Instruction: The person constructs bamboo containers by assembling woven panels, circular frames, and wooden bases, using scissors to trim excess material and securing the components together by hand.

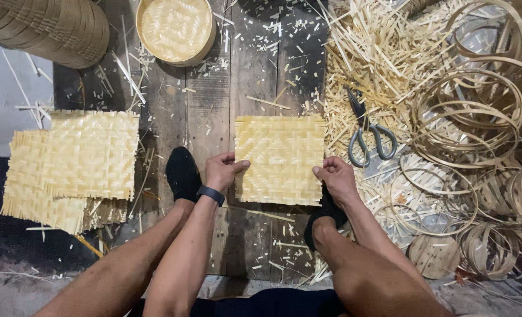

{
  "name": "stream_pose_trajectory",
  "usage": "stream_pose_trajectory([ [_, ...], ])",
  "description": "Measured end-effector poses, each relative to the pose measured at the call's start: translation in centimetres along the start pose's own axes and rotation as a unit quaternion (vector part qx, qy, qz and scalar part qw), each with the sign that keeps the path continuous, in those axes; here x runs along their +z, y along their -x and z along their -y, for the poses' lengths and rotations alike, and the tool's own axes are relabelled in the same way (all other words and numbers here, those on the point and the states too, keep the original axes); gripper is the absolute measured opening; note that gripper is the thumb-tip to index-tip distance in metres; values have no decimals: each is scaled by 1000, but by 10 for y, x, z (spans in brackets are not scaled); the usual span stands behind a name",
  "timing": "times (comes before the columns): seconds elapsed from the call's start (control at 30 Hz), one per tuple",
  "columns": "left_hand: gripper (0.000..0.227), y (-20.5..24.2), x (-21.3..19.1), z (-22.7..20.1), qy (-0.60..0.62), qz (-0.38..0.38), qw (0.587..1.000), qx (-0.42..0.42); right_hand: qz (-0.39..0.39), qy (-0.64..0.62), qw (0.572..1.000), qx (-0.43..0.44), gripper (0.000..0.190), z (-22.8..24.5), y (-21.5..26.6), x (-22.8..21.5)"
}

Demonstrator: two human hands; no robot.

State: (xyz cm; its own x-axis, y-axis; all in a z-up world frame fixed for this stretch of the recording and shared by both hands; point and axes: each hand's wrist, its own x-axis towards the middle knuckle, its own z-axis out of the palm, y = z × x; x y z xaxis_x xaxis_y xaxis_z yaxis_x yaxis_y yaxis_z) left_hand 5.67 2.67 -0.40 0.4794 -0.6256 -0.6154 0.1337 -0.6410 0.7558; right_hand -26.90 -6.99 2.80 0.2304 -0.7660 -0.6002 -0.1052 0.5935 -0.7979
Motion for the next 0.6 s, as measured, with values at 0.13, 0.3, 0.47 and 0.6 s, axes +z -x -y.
stream_pose_trajectory([
  [0.13, 44, -4, -1, -7, 10, 6, 1000, 8, -31, 21, 999, -23, 18, 6, -5, 6],
  [0.3, 47, -12, 4, -22, 35, 2, 999, 27, -33, -3, 999, -21, 18, 11, -25, 9],
  [0.47, 79, 30, 22, -37, -96, -181, 972, 114, -27, 11, 999, -28, 18, 13, -24, 10],
  [0.6, 92, 93, 47, -23, 91, -211, 963, -140, -12, 14, 1000, -15, 18, 3, -21, 4],
])
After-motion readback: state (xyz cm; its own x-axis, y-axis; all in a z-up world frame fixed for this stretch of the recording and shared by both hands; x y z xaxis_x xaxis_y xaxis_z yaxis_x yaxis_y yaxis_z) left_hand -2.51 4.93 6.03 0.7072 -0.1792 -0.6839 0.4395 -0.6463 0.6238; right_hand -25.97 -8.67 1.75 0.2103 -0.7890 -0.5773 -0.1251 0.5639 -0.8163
